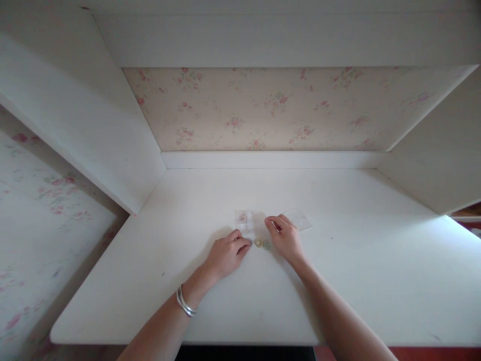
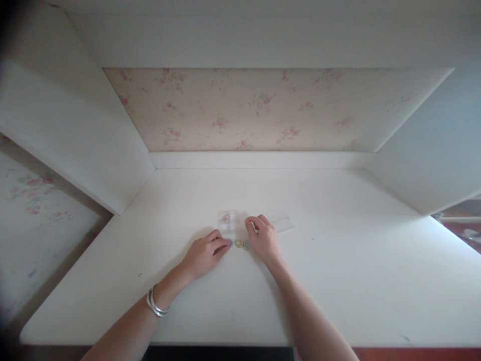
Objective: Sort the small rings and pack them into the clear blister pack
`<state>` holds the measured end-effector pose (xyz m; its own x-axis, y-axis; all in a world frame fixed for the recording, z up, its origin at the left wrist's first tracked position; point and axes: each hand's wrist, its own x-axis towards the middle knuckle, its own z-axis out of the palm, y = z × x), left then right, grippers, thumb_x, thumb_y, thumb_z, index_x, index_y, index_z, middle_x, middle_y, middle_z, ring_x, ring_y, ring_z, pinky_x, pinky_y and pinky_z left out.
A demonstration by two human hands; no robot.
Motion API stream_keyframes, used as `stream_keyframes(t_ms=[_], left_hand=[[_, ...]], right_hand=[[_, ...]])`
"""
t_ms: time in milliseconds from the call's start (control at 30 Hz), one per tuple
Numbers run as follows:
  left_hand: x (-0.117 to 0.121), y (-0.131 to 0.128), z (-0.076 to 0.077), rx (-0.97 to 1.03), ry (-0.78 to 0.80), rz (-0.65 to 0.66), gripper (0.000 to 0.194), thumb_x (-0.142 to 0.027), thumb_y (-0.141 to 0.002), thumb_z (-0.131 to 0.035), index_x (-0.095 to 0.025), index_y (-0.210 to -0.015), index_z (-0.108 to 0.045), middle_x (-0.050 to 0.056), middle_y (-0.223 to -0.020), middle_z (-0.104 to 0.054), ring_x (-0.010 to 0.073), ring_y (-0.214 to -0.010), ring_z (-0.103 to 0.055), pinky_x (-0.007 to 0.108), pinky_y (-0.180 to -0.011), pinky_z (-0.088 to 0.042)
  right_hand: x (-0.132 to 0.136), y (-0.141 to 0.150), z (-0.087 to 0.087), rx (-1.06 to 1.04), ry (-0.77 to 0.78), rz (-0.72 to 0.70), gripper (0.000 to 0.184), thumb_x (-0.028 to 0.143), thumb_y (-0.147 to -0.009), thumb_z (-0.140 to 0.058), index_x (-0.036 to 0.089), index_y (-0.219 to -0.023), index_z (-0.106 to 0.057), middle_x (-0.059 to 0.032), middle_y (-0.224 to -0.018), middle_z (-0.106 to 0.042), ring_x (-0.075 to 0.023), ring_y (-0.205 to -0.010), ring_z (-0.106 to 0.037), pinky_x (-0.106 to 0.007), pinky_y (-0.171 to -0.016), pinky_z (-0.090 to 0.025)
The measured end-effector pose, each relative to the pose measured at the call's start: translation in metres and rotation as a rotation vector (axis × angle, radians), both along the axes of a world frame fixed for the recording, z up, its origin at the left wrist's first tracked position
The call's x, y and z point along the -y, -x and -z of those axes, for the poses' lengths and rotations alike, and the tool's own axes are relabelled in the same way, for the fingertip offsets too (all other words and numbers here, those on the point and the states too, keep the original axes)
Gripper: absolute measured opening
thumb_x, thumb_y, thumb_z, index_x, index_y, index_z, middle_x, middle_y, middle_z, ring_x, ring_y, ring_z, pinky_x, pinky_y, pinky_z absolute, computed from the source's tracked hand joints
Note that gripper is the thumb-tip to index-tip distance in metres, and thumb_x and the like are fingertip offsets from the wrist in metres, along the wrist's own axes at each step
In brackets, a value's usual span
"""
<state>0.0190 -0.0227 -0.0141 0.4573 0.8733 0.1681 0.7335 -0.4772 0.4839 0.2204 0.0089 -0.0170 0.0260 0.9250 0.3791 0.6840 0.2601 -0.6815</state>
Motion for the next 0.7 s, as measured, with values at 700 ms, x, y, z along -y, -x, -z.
stream_keyframes(t_ms=[700], left_hand=[[-0.022, 0.0, -0.004, 0.352, -0.04, -0.194, 0.024, -0.033, -0.091, -0.045, -0.02, -0.095, -0.065, 0.004, -0.086, -0.058, 0.0125, -0.073, -0.054, 0.023, -0.067, -0.044]], right_hand=[[0.017, 0.006, -0.014, 0.325, -0.057, -0.459, 0.027, 0.031, -0.092, -0.043, 0.022, -0.086, -0.067, -0.0034, -0.075, -0.062, -0.0141, -0.073, -0.054, -0.028, -0.072, -0.032]])
